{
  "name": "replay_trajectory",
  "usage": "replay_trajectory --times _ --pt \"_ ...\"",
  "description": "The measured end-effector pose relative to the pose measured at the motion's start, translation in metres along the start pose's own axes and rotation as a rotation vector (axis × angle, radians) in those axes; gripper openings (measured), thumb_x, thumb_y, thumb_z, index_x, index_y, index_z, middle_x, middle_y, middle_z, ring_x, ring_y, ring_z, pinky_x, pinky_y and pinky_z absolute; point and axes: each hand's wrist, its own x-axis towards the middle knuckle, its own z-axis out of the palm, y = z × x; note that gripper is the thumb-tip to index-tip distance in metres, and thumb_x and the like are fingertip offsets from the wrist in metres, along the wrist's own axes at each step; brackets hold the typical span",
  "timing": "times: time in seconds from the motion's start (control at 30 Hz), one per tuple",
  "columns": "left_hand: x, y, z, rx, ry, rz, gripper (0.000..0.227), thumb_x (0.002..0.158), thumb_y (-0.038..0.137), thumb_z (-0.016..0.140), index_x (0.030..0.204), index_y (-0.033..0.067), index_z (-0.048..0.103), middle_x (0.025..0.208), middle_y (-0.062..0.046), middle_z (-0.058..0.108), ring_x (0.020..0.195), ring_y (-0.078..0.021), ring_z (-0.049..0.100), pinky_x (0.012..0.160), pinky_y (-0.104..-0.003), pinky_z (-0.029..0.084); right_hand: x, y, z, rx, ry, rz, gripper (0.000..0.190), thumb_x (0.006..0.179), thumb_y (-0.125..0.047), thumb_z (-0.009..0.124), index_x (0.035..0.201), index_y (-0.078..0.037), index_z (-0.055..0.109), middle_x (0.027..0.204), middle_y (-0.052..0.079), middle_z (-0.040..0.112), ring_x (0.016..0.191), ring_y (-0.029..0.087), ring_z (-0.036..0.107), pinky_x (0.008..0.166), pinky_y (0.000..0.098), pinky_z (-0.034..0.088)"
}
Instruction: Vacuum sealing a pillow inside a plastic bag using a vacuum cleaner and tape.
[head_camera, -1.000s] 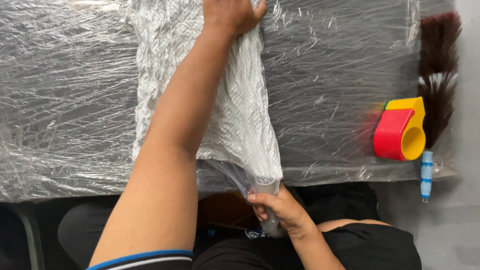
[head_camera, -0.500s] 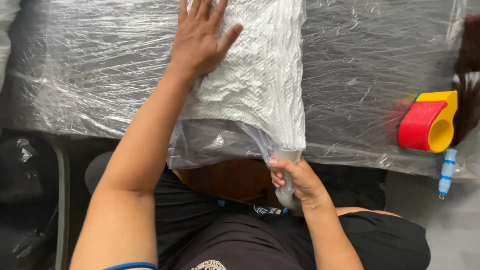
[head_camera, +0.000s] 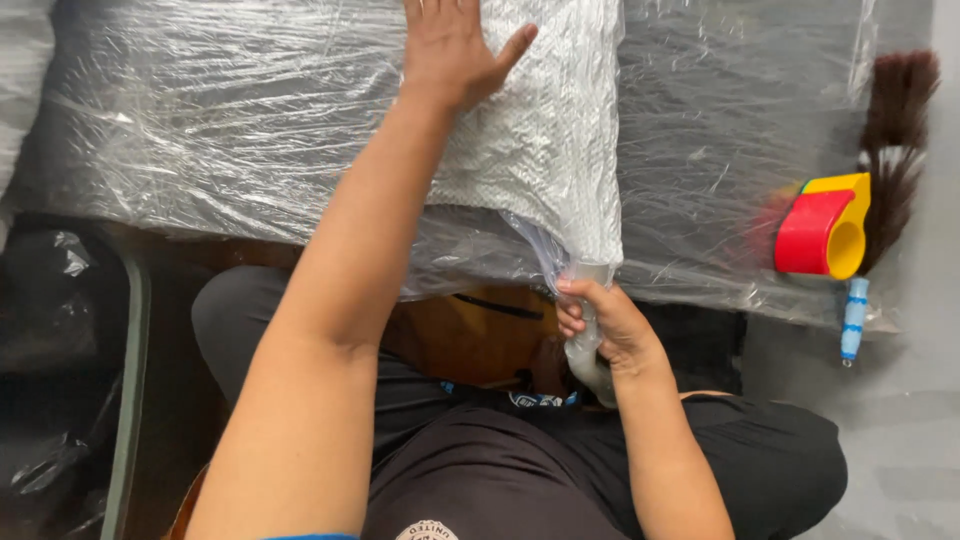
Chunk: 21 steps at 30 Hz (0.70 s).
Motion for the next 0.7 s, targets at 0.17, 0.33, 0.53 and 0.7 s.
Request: replay_trajectory --times 0.17,0.33,0.53,0.7 --pt "-0.022 0.022 0.001 -0.103 0.092 -0.158 0.099 0.099 0.074 0.022 0.157 -0.0057 0.030 0.163 -0.031 0.013 0.150 -0.0373 -0.005 0.119 -0.064 -0.003 0.004 0.004 -0.001 -0.029 0.063 0.023 0.009 0.087 -0.012 0.069 0.086 -0.004 0.064 0.057 0.002 0.050 0.047 0.010 0.048 0.050 0.0258 0.041" --pt "-0.022 0.024 -0.005 -0.029 0.049 -0.167 0.091 0.102 0.068 0.025 0.158 -0.0043 0.028 0.163 -0.031 0.014 0.150 -0.0380 -0.004 0.119 -0.064 0.000 0.003 0.003 0.003 -0.007 0.081 0.014 0.008 0.087 -0.011 0.069 0.085 -0.005 0.064 0.057 0.002 0.050 0.046 0.010 0.048 0.049 0.0258 0.041" --pt "-0.022 0.024 -0.003 -0.050 0.044 -0.187 0.084 0.103 0.062 0.029 0.158 -0.0011 0.028 0.165 -0.027 0.012 0.151 -0.0354 -0.004 0.121 -0.060 0.000 0.002 0.003 0.006 0.000 0.091 0.015 0.009 0.087 -0.011 0.069 0.088 -0.003 0.065 0.057 0.002 0.049 0.046 0.010 0.047 0.049 0.0258 0.041" --pt "-0.024 0.027 -0.013 -0.043 -0.035 -0.217 0.082 0.103 0.060 0.026 0.160 0.0006 0.022 0.166 -0.025 0.006 0.151 -0.0336 -0.008 0.121 -0.058 -0.002 0.000 0.002 0.006 -0.015 0.087 0.015 0.010 0.087 -0.011 0.068 0.090 -0.002 0.065 0.059 0.003 0.050 0.048 0.011 0.048 0.050 0.0268 0.041"
